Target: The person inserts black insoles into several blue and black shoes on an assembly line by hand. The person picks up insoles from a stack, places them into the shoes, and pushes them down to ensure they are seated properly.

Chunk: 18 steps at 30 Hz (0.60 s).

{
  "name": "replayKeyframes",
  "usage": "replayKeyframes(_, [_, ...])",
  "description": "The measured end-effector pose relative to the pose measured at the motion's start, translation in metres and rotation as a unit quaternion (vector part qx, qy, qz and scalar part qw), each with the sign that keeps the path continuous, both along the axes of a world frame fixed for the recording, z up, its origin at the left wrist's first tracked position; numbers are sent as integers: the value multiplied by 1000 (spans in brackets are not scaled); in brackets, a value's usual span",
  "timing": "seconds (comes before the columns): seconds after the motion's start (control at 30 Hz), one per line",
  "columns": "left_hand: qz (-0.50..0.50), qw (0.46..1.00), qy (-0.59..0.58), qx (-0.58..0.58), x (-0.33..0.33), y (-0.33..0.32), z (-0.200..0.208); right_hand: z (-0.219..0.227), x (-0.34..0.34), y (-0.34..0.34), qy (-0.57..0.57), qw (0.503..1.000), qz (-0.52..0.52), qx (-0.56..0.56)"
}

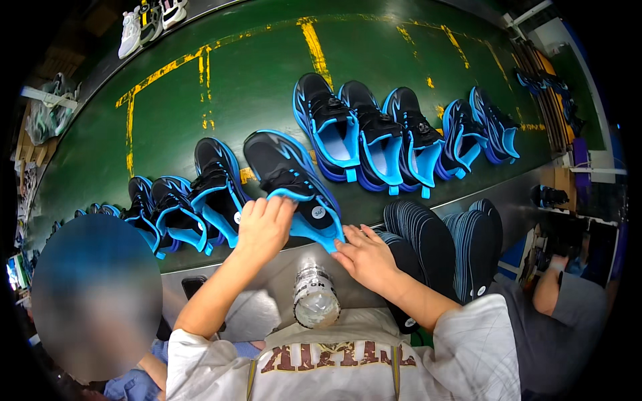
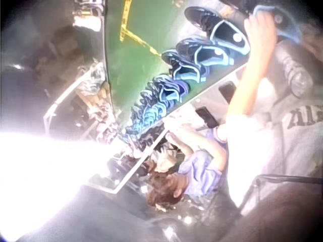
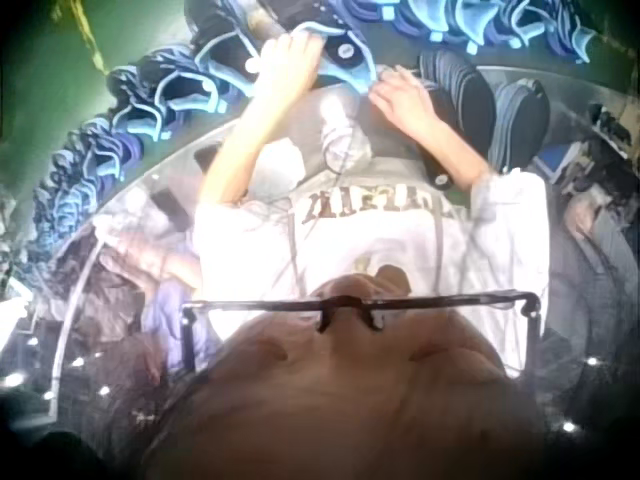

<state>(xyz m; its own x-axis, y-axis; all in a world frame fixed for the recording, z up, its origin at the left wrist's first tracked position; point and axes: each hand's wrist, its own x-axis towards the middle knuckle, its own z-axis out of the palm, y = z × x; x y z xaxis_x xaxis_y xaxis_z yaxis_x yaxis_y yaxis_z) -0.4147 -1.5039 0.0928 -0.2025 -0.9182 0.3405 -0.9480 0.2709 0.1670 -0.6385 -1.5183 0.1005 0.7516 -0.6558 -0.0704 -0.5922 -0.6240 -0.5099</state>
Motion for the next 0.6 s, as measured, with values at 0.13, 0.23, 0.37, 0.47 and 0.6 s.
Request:
replayKeyframes(0.13, [72,995,52,50,26,-5,3,-5,24,-6,-87,996,17,-16])
replayKeyframes(0.23, [155,955,252,9,50,-20,3,-8,62,-21,-128,992,7,-9])
replayKeyframes(0.37, [192,769,607,60,62,-41,46,-2,61,-26,-171,984,-41,5])
replayKeyframes(0.47, [143,659,738,32,62,-43,60,25,18,-15,-176,982,-36,-54])
replayKeyframes(0.6, [139,601,782,91,26,-67,63,47,-69,28,-70,981,-137,-115])
